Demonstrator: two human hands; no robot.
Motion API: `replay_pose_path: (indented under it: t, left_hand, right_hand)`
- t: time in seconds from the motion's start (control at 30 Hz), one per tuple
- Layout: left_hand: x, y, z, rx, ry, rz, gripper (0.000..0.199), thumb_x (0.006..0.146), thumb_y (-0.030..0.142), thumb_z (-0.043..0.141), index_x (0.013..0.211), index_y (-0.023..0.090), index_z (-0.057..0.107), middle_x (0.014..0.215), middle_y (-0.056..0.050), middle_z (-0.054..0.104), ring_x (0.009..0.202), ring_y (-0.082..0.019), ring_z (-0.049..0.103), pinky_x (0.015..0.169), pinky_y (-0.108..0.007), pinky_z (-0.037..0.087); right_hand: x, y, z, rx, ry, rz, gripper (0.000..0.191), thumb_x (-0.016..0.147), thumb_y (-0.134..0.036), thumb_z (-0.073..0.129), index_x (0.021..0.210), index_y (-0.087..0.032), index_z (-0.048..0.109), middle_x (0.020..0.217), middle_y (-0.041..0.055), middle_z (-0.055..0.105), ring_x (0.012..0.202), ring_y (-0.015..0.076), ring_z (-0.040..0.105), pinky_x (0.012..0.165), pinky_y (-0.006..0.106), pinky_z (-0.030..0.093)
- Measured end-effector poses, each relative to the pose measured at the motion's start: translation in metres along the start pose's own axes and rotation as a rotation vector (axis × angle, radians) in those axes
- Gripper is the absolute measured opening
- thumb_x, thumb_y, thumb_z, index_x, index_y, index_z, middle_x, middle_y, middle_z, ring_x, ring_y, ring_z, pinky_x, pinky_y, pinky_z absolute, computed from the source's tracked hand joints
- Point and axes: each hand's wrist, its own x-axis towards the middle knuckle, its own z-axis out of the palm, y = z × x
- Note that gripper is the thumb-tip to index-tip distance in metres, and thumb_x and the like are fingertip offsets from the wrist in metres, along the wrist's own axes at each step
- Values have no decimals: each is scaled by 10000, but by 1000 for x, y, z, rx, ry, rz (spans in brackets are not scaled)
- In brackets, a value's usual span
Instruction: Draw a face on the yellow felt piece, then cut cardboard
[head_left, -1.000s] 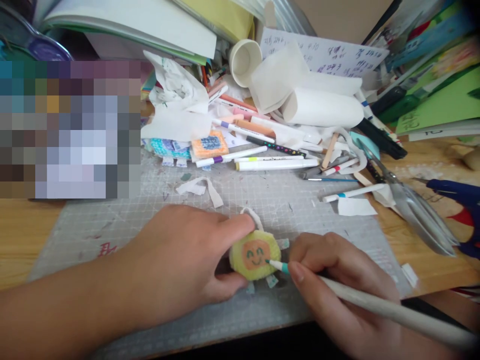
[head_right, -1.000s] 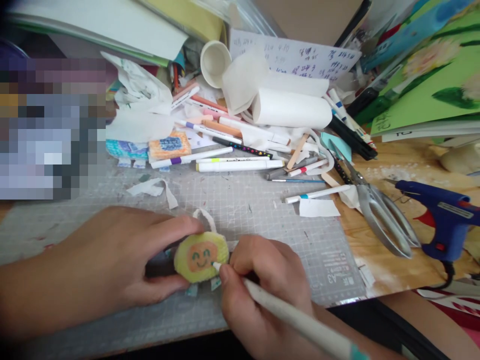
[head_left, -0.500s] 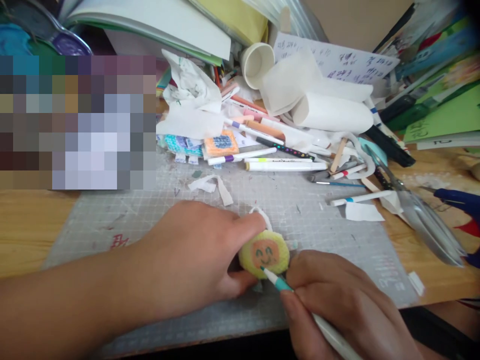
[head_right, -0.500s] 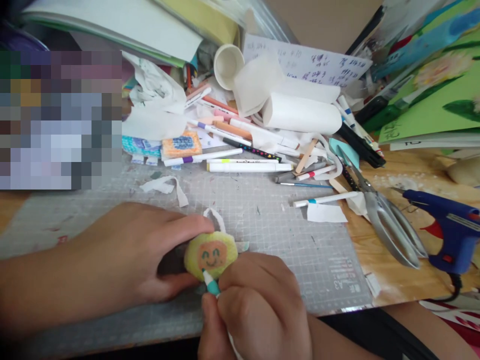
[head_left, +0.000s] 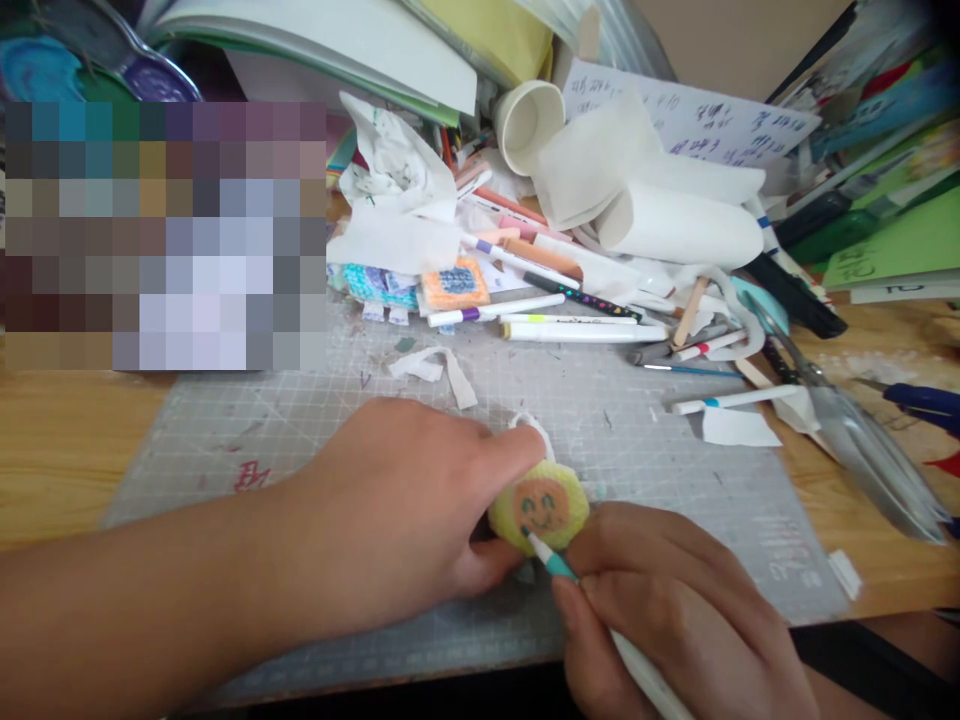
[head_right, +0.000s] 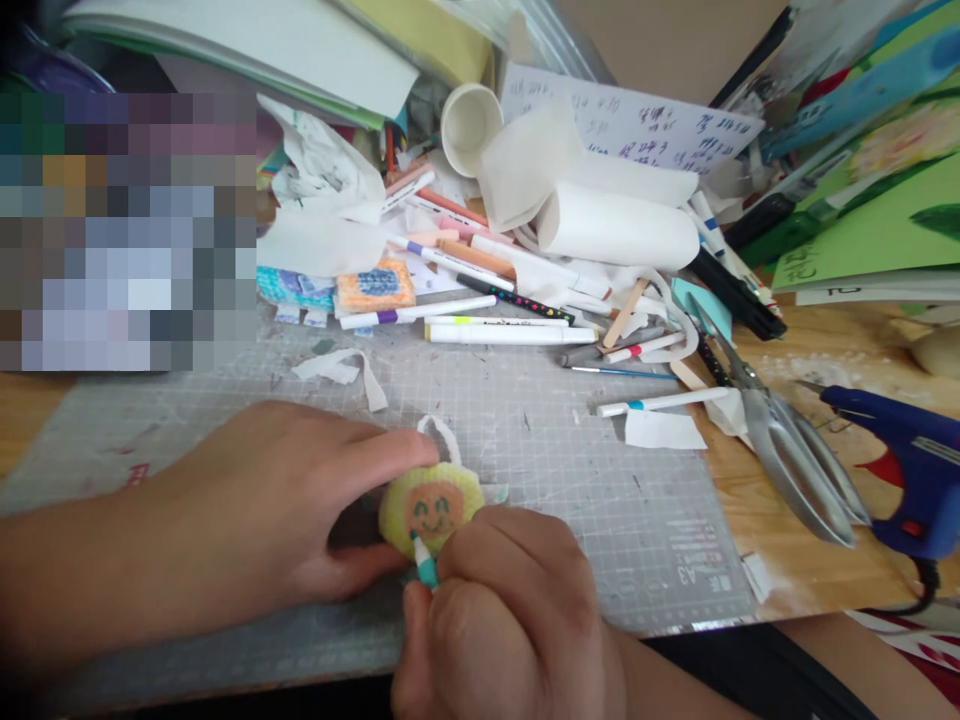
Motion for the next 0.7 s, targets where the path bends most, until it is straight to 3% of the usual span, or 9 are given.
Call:
replay_pose_path:
  t: [0.1,0.17,0.3,0.37,0.43,0.5,0.63,0.7]
  left_hand:
    - [0,1,-1,24,-4,-4,268,784,477,606,968,283,590,756,7,670,646,-234,603,538,-306,261]
    - [0,2,-3,37,18,-7,296,762,480,624,983,285,596,754,4,670,644,-236,603,539,-303,278]
    - [-2,1,-14,-127,48,-49,351,676,437,696,984,294,610,624,53,572,526,-160,522,493,-264,313]
    - [-3,-2,-21,-313,174,-88,238,747,413,634,941,281,591,561,76,444,474,-119,437,470,-240,331]
    - [-2,-7,-26,-453,381,-135,107,827,338,536,900,260,543,598,65,406,505,-114,414,485,-233,354]
    - [0,-12,-26,-522,465,-155,85,845,233,479,925,250,501,707,39,465,603,-126,459,537,-242,385]
    - [3,-15,-19,-562,302,-101,153,868,164,436,986,235,502,857,-2,538,752,-156,528,633,-284,429]
    - [4,-13,-17,-579,282,-43,131,888,173,434,975,223,518,1016,-37,586,879,-173,566,706,-307,452]
  right_hand:
    - [9,3,-16,157,-166,47,241,743,-42,588,832,-261,537,628,3,655,512,183,615,474,311,485]
    - [13,6,-26,369,-152,200,235,787,-47,583,859,-269,558,656,1,637,529,172,597,464,298,449]
    - [19,19,-32,773,258,476,142,880,-238,611,746,-261,570,549,-27,515,499,157,495,466,302,407]
    - [21,26,-31,828,430,487,145,862,-285,656,738,-261,585,510,-49,455,458,140,419,464,298,406]
    - [21,32,-31,788,508,503,110,835,-242,695,769,-264,610,538,-54,473,447,125,390,469,290,407]
    - [18,36,-32,746,492,501,94,811,-213,722,817,-268,647,612,-40,538,486,126,439,524,305,436]
    - [6,43,-35,872,342,486,183,842,-375,669,968,-256,728,768,24,615,680,181,552,620,331,467]
    - [2,43,-36,902,308,540,243,869,-424,619,952,-239,753,750,36,631,704,185,564,614,307,459]
